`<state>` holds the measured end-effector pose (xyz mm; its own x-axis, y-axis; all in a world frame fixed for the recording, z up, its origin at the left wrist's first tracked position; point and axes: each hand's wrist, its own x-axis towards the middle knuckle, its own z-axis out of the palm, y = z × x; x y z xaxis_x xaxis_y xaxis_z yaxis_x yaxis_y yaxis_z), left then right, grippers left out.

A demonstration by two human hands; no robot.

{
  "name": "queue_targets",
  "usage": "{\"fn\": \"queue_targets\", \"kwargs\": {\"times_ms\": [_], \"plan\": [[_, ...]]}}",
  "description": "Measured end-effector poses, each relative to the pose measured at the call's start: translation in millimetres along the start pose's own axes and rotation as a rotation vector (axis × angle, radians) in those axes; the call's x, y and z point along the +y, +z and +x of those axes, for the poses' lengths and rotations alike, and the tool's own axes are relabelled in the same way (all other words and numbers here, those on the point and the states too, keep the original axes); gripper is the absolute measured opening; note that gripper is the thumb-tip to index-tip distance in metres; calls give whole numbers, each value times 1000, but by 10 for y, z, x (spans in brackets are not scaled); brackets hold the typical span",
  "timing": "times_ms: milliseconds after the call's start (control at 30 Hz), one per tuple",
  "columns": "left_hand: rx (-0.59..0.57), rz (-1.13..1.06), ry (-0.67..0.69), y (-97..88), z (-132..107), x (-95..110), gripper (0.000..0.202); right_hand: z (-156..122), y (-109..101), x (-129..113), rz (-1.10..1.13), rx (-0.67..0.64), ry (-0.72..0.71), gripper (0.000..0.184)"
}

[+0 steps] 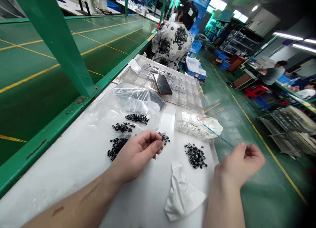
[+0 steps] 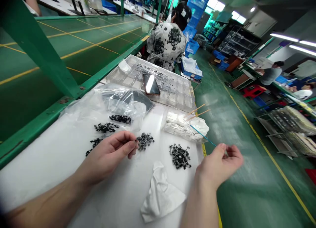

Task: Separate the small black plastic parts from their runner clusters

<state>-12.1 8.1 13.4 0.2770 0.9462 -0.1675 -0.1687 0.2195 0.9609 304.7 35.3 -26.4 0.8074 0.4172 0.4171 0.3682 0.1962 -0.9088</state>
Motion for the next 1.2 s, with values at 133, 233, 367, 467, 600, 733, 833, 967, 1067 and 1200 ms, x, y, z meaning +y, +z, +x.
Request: {"fn": "queue_targets", "kwargs": {"times_ms": [133,233,367,467,600,733,833,967,1067,1200], "plan": [[29,-42,15,-18,13,-29,21,-549,159,-300,-215,-554,-456,15],[16,-61,25,-19,27,-51,21,-839,304,-311,-408,-947,-642,15],[-13,-63,25,-14,34,-65,21,-928,419,-165,-573,-988,-632,19],[-28,-45,6,-13,23,-78,21,-918,440,-114,-616,-1040,-593,17],[-50,-47,-1,-3,4,-99,19,-905,426,-160,-608,-1030,-574,12],[-65,10,25,12,-12,-104,19,-868,348,-278,-414,-947,-399,11],[-82,67,68,23,-23,-102,17,-861,267,-368,-51,-928,-72,13],[-106,116,101,36,-31,-107,15,-872,170,-416,225,-906,232,16],[-117,150,124,46,-32,-108,14,-873,110,-443,243,-925,269,23],[-121,244,162,63,-36,-101,12,-903,70,-549,319,-984,145,21]]}}
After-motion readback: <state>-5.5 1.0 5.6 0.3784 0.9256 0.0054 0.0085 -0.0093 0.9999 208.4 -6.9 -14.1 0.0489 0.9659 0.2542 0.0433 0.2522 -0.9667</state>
